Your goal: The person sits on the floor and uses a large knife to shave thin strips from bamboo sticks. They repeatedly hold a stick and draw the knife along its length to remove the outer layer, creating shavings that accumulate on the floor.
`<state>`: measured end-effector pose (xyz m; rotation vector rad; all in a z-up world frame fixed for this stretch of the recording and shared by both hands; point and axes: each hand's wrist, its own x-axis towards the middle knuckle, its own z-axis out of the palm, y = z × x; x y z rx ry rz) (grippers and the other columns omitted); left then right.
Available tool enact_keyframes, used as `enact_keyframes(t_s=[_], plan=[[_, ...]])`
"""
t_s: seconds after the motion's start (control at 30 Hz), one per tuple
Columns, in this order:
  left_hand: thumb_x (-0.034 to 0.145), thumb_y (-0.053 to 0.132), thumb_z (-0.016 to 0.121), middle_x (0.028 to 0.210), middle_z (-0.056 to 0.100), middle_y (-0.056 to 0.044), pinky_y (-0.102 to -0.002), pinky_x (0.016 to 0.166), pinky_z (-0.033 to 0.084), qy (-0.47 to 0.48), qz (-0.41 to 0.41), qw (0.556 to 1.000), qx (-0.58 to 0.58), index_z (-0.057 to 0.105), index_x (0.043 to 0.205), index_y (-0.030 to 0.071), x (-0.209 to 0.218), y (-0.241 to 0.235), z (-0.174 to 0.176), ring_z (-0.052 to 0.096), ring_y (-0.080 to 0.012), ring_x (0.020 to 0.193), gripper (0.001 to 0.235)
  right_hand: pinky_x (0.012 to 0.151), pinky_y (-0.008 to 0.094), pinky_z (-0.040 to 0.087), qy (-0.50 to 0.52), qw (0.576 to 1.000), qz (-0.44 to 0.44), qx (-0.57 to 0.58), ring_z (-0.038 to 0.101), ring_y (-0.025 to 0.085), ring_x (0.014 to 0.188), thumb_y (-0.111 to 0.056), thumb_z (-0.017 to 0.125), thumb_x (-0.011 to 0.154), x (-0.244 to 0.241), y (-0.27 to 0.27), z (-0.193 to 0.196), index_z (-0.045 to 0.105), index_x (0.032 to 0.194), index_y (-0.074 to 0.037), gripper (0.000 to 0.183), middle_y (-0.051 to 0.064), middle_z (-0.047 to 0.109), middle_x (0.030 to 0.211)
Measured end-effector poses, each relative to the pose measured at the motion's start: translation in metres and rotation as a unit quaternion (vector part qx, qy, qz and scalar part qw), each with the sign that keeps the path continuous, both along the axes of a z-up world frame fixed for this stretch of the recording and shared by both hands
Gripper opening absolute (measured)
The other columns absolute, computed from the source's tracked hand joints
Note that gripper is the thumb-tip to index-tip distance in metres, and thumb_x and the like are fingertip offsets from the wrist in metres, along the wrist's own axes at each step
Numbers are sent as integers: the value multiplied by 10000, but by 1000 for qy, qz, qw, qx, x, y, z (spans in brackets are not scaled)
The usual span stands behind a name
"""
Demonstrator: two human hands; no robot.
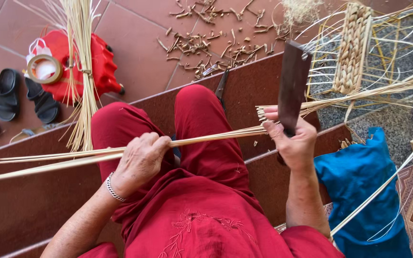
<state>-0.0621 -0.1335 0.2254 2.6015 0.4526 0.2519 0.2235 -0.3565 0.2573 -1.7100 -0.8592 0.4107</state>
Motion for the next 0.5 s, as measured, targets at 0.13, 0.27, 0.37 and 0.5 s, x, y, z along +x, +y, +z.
enact_keyframes(t_s=[0.13, 0.27, 0.37, 0.5], plan=[[884, 104, 653, 779, 563, -76, -414, 647, 462, -36, -19, 997, 67, 641, 1016, 109, 33, 19, 18, 584, -272, 769, 133, 942, 316, 567, -160, 985, -17, -69, 710, 233, 1073, -67, 767, 952, -15, -2, 13, 720, 1149, 29, 224, 154, 745, 1210], [892, 88, 652, 790, 587, -37, -396, 660, 473, -52, -76, 994, 65, 624, 982, 99, 72, 19, 26, 599, -239, 795, 94, 1006, 368, 560, -199, 975, 19, -93, 715, 312, 1176, -94, 740, 951, -18, -4, 20, 686, 1229, 44, 314, 195, 719, 1244], [856, 103, 653, 795, 606, -22, -393, 660, 482, -42, -152, 983, 93, 621, 931, 115, 102, 11, 21, 610, -227, 806, 82, 1002, 368, 552, -214, 969, 54, -112, 701, 314, 1178, -148, 765, 909, -16, -7, 11, 697, 1206, 24, 350, 208, 717, 1247], [840, 128, 652, 807, 613, -32, -382, 666, 489, -79, -238, 964, 86, 622, 917, 118, 131, 1, 10, 613, -227, 821, 83, 696, 303, 532, -7, 982, 94, -164, 674, 166, 807, -195, 779, 918, -5, -19, -15, 730, 1222, -10, 360, 128, 725, 961]])
